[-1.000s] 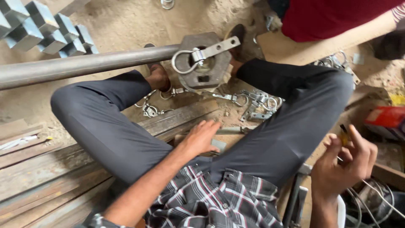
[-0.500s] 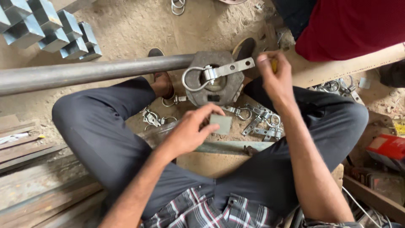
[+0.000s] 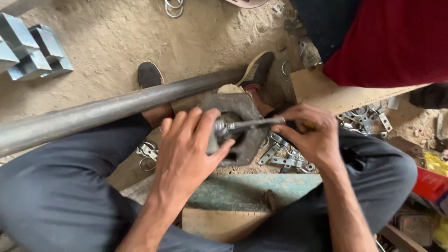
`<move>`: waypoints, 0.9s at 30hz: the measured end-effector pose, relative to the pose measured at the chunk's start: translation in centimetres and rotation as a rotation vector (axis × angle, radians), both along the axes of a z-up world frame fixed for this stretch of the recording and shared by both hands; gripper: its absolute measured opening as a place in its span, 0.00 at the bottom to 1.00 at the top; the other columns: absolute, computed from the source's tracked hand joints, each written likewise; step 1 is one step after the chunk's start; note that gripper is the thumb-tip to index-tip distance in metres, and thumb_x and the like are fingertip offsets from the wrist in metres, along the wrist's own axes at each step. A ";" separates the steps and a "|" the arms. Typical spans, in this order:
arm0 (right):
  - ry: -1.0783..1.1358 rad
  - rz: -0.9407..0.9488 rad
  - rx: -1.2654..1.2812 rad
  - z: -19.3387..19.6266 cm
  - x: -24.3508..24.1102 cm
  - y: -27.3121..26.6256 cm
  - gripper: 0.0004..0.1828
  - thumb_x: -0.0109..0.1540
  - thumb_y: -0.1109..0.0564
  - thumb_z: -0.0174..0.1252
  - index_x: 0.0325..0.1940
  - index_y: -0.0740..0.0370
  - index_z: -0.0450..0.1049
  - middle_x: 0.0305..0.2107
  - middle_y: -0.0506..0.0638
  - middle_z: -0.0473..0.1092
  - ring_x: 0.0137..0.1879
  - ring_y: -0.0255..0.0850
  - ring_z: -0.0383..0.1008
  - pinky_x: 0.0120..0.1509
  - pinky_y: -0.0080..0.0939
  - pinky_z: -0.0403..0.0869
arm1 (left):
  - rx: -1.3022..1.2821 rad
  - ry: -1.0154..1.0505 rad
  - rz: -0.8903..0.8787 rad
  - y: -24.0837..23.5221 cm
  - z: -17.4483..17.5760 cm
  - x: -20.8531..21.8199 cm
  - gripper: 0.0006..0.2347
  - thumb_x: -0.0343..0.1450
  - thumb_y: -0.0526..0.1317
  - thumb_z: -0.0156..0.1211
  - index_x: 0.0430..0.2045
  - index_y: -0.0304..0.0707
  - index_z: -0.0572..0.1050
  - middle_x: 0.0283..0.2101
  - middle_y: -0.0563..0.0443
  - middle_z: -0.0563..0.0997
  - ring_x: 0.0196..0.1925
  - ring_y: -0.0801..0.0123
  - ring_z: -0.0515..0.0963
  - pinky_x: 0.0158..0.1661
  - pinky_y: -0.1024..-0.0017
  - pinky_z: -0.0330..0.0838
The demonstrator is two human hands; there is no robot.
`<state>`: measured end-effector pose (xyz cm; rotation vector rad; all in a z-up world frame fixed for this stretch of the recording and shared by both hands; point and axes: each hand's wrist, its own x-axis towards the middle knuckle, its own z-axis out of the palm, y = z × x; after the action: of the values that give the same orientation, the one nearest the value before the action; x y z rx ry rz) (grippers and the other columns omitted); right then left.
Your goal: The person assembles metal components using a hammer to fit a pin and bracket onto a metal pole while sitting on the floor. They then apply adhesive tape to one of the metal assemblies.
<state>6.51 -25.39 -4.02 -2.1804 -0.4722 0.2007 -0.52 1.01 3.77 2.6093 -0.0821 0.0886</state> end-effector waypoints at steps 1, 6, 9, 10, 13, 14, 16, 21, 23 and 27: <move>-0.019 0.014 0.022 0.5 0.1 0.1 0.11 0.54 0.57 0.75 0.37 0.60 0.82 0.34 0.46 0.79 0.31 0.32 0.72 0.33 0.32 0.68 | 0.080 0.043 0.004 0.3 0.0 0.2 0.28 0.59 0.48 0.76 0.50 0.31 0.74 0.38 0.45 0.80 0.35 0.55 0.76 0.36 0.57 0.65; -0.045 0.017 0.013 2.1 -0.3 0.7 0.10 0.52 0.62 0.75 0.35 0.61 0.82 0.34 0.48 0.79 0.35 0.33 0.79 0.36 0.31 0.75 | -0.073 0.139 0.000 1.4 -0.1 -0.3 0.17 0.63 0.45 0.74 0.38 0.35 0.77 0.34 0.49 0.80 0.35 0.57 0.76 0.38 0.60 0.67; -0.084 0.052 0.035 2.6 -0.3 0.7 0.10 0.54 0.67 0.72 0.37 0.62 0.82 0.37 0.49 0.79 0.41 0.35 0.81 0.42 0.31 0.79 | -0.050 0.189 -0.031 1.3 0.3 -0.8 0.13 0.62 0.44 0.74 0.28 0.38 0.76 0.30 0.51 0.77 0.33 0.58 0.75 0.35 0.60 0.65; -0.086 0.049 0.050 2.6 -0.3 0.7 0.09 0.53 0.68 0.71 0.37 0.62 0.82 0.37 0.50 0.79 0.42 0.36 0.82 0.42 0.30 0.80 | -0.023 0.209 -0.044 1.2 0.4 -0.9 0.12 0.62 0.43 0.74 0.25 0.38 0.75 0.28 0.51 0.76 0.31 0.58 0.75 0.33 0.60 0.64; -0.086 0.046 0.091 2.7 -0.5 0.8 0.10 0.53 0.70 0.69 0.37 0.64 0.81 0.38 0.52 0.79 0.42 0.37 0.82 0.43 0.30 0.81 | -0.021 0.132 -0.070 1.0 0.9 -1.3 0.11 0.61 0.39 0.73 0.28 0.37 0.75 0.28 0.51 0.74 0.31 0.59 0.73 0.32 0.62 0.63; -0.089 0.046 0.101 2.7 -0.5 0.8 0.10 0.53 0.70 0.69 0.38 0.65 0.81 0.38 0.53 0.79 0.42 0.37 0.82 0.44 0.30 0.81 | -0.025 0.121 -0.073 0.9 0.9 -1.4 0.11 0.61 0.39 0.73 0.28 0.36 0.75 0.29 0.51 0.74 0.31 0.60 0.73 0.32 0.62 0.63; -0.087 0.043 0.107 2.6 -0.5 0.7 0.11 0.53 0.70 0.69 0.38 0.65 0.81 0.39 0.54 0.79 0.41 0.37 0.82 0.44 0.31 0.81 | -0.027 0.092 -0.082 0.8 0.9 -1.4 0.11 0.61 0.37 0.72 0.29 0.36 0.75 0.30 0.52 0.74 0.32 0.61 0.73 0.33 0.63 0.64; -0.107 0.073 0.122 1.8 -0.3 0.3 0.09 0.55 0.70 0.70 0.38 0.65 0.81 0.38 0.54 0.79 0.44 0.38 0.83 0.45 0.32 0.79 | -0.037 0.122 -0.075 0.9 0.7 -1.6 0.12 0.61 0.39 0.74 0.30 0.35 0.76 0.29 0.52 0.74 0.30 0.62 0.72 0.32 0.64 0.64; -0.089 0.060 0.126 1.8 -0.5 0.3 0.08 0.55 0.69 0.69 0.38 0.66 0.81 0.38 0.54 0.79 0.44 0.38 0.83 0.44 0.31 0.81 | -0.029 0.136 -0.066 0.8 0.6 -1.7 0.13 0.61 0.40 0.75 0.31 0.34 0.77 0.29 0.53 0.74 0.30 0.62 0.72 0.31 0.64 0.64; -0.069 0.046 0.059 2.3 -0.6 0.5 0.08 0.55 0.68 0.70 0.38 0.67 0.81 0.37 0.53 0.79 0.40 0.36 0.82 0.43 0.30 0.81 | -0.010 0.127 -0.051 0.9 0.5 -1.5 0.14 0.61 0.41 0.75 0.33 0.33 0.78 0.29 0.52 0.74 0.30 0.62 0.72 0.31 0.65 0.64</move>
<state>5.88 -24.87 -1.73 -2.1257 -0.5608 0.1358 -2.04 1.87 4.28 2.5939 -0.1027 -0.0944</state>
